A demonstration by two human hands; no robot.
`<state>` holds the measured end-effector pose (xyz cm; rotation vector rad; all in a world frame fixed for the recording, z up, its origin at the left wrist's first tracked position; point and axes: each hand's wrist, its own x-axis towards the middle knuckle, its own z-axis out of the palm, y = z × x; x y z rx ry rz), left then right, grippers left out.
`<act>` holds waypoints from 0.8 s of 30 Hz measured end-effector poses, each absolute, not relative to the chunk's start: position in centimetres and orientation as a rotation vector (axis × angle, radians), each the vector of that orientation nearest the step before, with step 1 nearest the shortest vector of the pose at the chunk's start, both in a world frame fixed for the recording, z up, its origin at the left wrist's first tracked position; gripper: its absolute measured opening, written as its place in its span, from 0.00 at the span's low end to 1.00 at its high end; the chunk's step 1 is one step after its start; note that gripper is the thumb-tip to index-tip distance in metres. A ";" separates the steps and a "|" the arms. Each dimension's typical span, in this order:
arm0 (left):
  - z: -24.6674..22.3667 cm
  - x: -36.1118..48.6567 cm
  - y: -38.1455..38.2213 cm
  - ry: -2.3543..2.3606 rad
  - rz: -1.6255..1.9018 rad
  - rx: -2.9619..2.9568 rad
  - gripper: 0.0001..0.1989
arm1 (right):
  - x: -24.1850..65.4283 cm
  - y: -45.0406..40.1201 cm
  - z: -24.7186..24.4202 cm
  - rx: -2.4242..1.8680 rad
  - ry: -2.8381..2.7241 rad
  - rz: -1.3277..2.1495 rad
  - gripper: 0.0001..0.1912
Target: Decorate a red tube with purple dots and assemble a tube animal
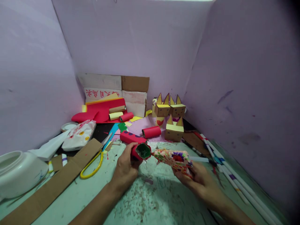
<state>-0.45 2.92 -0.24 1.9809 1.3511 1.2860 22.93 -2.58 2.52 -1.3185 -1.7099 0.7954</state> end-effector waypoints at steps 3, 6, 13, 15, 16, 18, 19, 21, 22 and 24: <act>-0.5 -0.5 3.0 1.354 1.292 1.969 0.20 | 23.1 -2.6 2.3 -1.318 -1.716 0.821 0.16; -0.8 -0.6 3.1 1.363 1.269 1.967 0.21 | 23.1 -2.6 2.2 -1.306 -1.722 0.832 0.16; -0.7 -0.6 2.9 1.311 1.265 1.960 0.21 | 22.8 -2.4 2.7 -1.340 -1.602 0.795 0.18; -0.4 -0.5 2.8 1.303 1.244 1.897 0.22 | 23.1 -2.3 2.8 -1.309 -1.511 0.844 0.18; -0.2 -0.5 2.8 1.302 1.232 1.842 0.22 | 23.2 -2.2 2.8 -1.291 -1.455 0.889 0.19; 0.0 -0.4 2.9 1.280 1.222 1.673 0.25 | 23.6 -1.8 2.6 -1.273 -1.338 1.007 0.22; 0.1 -0.4 3.0 1.256 1.219 1.569 0.26 | 23.7 -1.6 2.4 -1.274 -1.269 1.057 0.22; 0.0 -0.5 3.4 1.189 1.217 1.387 0.29 | 23.6 -1.0 1.8 -1.300 -1.145 1.120 0.22; 0.0 -0.5 3.5 1.160 1.221 1.326 0.29 | 23.4 -0.6 1.4 -1.321 -1.101 1.142 0.22; -0.2 -0.6 3.8 1.135 1.234 1.274 0.30 | 22.6 0.1 0.5 -1.376 -1.067 1.197 0.22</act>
